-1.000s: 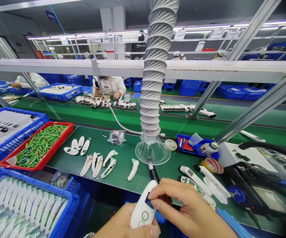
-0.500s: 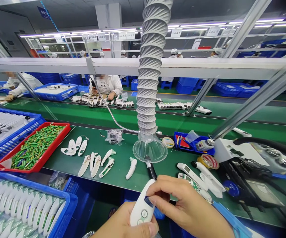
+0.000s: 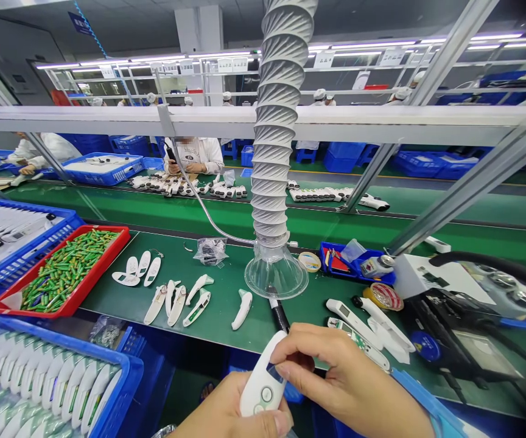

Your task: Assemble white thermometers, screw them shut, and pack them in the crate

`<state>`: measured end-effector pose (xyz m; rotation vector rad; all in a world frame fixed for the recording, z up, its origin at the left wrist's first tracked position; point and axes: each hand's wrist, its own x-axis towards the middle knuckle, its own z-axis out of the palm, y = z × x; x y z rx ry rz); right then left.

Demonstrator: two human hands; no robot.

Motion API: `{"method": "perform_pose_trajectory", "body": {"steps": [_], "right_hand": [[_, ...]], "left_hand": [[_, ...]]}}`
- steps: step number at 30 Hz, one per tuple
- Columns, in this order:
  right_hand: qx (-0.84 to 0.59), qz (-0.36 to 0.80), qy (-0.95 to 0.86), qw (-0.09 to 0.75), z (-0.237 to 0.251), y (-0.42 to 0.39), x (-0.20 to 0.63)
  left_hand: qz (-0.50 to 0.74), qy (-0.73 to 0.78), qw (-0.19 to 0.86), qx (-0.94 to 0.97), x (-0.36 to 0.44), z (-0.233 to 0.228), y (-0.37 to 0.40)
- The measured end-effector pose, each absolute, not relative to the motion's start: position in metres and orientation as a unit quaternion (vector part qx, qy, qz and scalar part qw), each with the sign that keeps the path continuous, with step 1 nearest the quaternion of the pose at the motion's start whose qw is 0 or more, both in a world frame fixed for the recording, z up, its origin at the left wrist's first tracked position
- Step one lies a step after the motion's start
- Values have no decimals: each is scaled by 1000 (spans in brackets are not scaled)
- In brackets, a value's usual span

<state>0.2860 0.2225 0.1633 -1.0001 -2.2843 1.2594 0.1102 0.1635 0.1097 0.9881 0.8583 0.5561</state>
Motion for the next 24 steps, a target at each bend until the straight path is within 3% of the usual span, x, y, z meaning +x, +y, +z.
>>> {"method": "perform_pose_trajectory", "body": {"steps": [24], "right_hand": [[-352,439,-806,184,163,223,290]], "left_hand": [[250,401,751,461,111,106,164]]}}
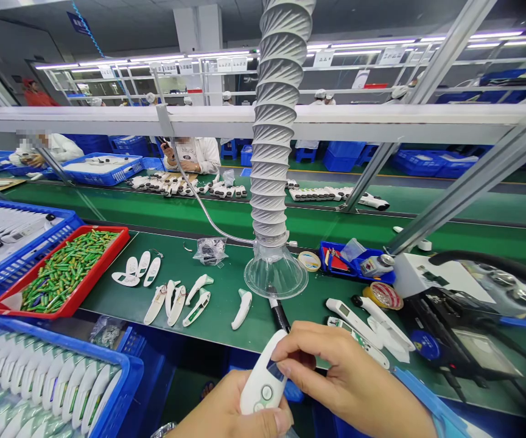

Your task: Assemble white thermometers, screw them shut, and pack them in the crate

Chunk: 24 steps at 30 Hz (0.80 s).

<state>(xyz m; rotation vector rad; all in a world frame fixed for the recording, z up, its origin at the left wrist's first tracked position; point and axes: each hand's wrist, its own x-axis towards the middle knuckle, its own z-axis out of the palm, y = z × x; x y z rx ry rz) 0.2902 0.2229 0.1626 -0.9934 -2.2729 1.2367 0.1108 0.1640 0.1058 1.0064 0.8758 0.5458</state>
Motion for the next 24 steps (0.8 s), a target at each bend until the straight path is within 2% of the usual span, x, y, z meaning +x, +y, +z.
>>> {"method": "perform_pose_trajectory", "body": {"steps": [15,21,24], "right_hand": [[-359,411,-821,169,163,218,286],[-398,416,-792,204,148,219,293],[-449,376,-775,237,139,215,292]], "left_hand": [[248,405,754,453,112,111,162],[242,418,752,449,110,106,159],[241,432,748,442,109,105,159]]}}
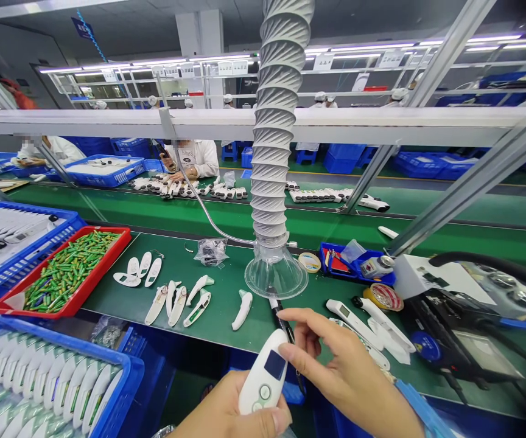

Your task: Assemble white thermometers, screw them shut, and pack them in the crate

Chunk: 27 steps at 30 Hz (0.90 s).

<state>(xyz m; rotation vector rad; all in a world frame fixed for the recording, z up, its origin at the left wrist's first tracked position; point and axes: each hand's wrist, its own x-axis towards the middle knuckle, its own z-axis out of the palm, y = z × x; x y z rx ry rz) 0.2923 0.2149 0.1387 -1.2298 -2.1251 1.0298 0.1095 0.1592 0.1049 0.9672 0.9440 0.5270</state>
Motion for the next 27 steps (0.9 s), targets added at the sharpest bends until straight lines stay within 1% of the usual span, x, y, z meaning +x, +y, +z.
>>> {"method": "perform_pose_trajectory", "body": {"steps": [3,5,10,12,14,15,17,19,21,24,27], "right_hand": [[-473,303,-785,262,129,211,285],[-473,280,-786,283,122,213,281],[-500,312,-725,356,108,221,287],[-521,349,-676,387,101,218,291],[-522,410,-624,412,90,208,289],[-515,452,-599,415,82,202,285],[-489,557,-543,394,61,188,271],[-458,662,-471,360,36,175,252],[-466,706,-379,375,12,169,233],[-489,736,-275,380,-13,172,215],[-469,772,-205,376,-26,178,207]], "left_hand": [[249,420,753,441,111,107,160],[255,407,759,439,112,109,160],[255,416,763,424,113,106,160],[249,433,763,410,114,100,159],[261,470,733,417,115,91,160],[275,496,698,437,116,86,161],[298,553,594,503,118,74,163],[275,602,496,562,119,62,165],[228,636,445,588,121,52,165],[214,631,435,606,117,40,163],[223,595,476,609,97,31,166]]}}
